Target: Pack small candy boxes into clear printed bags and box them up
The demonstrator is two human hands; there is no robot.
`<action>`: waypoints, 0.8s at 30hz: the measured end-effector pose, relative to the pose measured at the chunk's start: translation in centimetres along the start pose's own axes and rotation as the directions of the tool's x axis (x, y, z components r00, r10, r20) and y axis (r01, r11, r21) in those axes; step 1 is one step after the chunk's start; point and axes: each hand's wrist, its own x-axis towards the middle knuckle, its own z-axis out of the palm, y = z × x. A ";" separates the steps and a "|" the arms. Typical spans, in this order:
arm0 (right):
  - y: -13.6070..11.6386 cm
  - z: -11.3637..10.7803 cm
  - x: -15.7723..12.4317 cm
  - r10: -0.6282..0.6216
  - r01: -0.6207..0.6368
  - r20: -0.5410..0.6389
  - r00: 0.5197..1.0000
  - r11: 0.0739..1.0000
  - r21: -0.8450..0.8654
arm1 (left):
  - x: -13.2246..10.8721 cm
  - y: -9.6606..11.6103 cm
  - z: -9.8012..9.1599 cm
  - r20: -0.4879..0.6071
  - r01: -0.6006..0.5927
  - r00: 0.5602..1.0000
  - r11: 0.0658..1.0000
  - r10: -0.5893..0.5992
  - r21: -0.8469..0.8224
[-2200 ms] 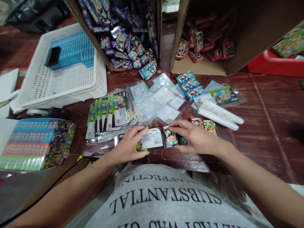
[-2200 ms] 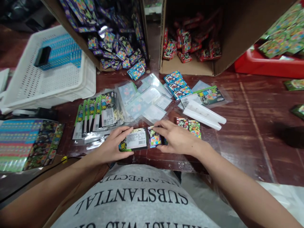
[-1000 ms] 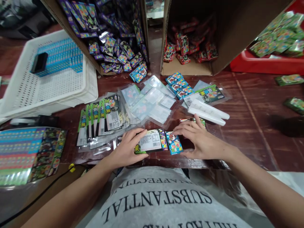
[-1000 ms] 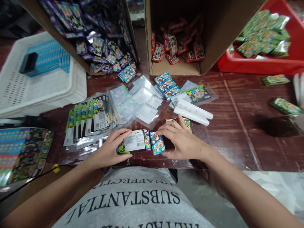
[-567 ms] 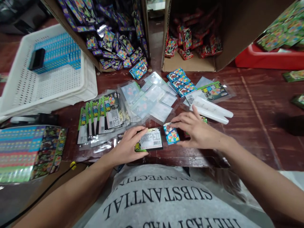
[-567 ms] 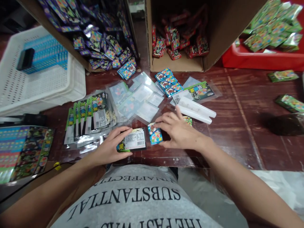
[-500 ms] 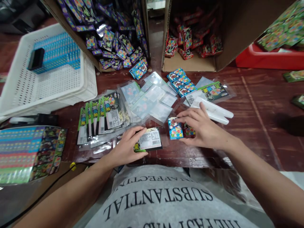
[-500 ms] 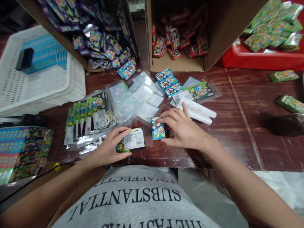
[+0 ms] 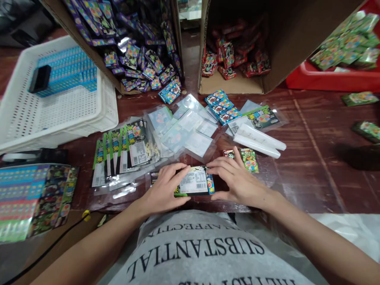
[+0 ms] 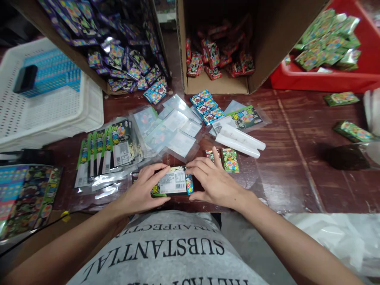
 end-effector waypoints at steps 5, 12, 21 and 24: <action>0.4 1.6 -0.8 0.065 -0.073 -0.070 0.995 0.991 -0.114 | 0.1 -0.3 0.3 -0.042 0.069 0.997 0.997 -0.070 -0.017; 3.5 -1.7 -2.4 0.157 -0.163 -0.044 0.987 0.956 -0.245 | 0.8 -0.1 -0.1 -0.011 0.057 0.998 0.998 -0.057 0.008; 2.2 -2.9 -0.8 -0.015 0.006 0.097 0.995 0.995 0.098 | 0.9 0.2 -0.8 0.043 0.027 0.999 1.000 -0.027 0.001; 1.9 -2.6 0.0 -0.024 0.014 0.092 0.995 0.994 0.106 | 1.0 0.3 -0.8 0.055 -0.003 0.998 1.000 0.004 -0.022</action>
